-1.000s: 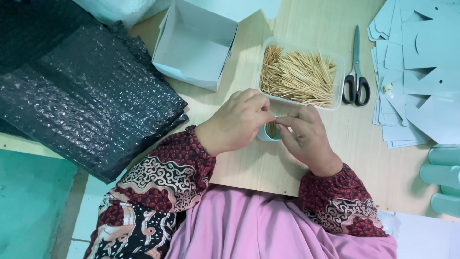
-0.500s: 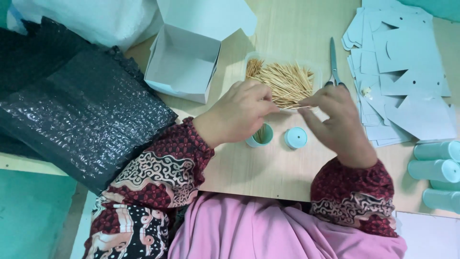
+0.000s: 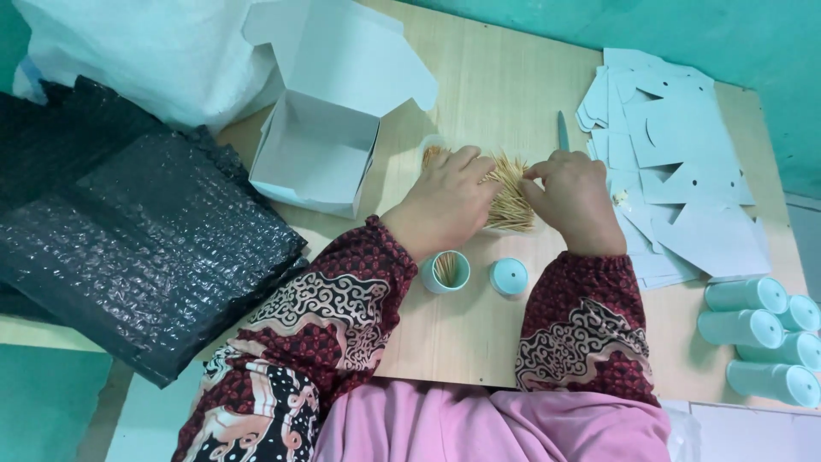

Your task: Packing toothpicks into small plastic containers from a bulk supply on a low table.

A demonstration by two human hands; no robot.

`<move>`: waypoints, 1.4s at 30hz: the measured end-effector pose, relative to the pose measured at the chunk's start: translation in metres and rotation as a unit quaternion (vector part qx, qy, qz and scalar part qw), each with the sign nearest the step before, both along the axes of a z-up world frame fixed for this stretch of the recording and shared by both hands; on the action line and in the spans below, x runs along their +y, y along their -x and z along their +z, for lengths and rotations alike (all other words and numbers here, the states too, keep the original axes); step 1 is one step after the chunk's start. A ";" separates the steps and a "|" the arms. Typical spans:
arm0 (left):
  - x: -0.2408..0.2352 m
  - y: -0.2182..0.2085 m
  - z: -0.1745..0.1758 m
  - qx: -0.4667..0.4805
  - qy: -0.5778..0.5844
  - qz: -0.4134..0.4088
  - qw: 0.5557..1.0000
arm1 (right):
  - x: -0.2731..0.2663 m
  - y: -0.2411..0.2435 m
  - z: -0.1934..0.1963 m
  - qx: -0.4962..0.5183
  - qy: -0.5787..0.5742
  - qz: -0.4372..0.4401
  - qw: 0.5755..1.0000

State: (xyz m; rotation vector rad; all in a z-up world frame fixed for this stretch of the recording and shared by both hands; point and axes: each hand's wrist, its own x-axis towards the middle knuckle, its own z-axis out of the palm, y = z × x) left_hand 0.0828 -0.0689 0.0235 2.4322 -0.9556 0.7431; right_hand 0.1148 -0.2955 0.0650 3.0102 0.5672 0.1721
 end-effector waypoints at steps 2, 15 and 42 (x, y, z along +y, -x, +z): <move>0.000 0.000 -0.001 0.020 -0.013 0.001 1.000 | 0.005 0.002 -0.002 -0.003 0.001 -0.009 1.000; -0.001 -0.006 -0.010 0.077 -0.021 0.017 0.997 | 0.013 0.007 0.010 0.022 -0.128 0.010 0.991; 0.003 -0.013 0.000 0.351 0.488 -0.131 0.788 | 0.041 0.021 0.011 0.106 -0.510 0.192 0.831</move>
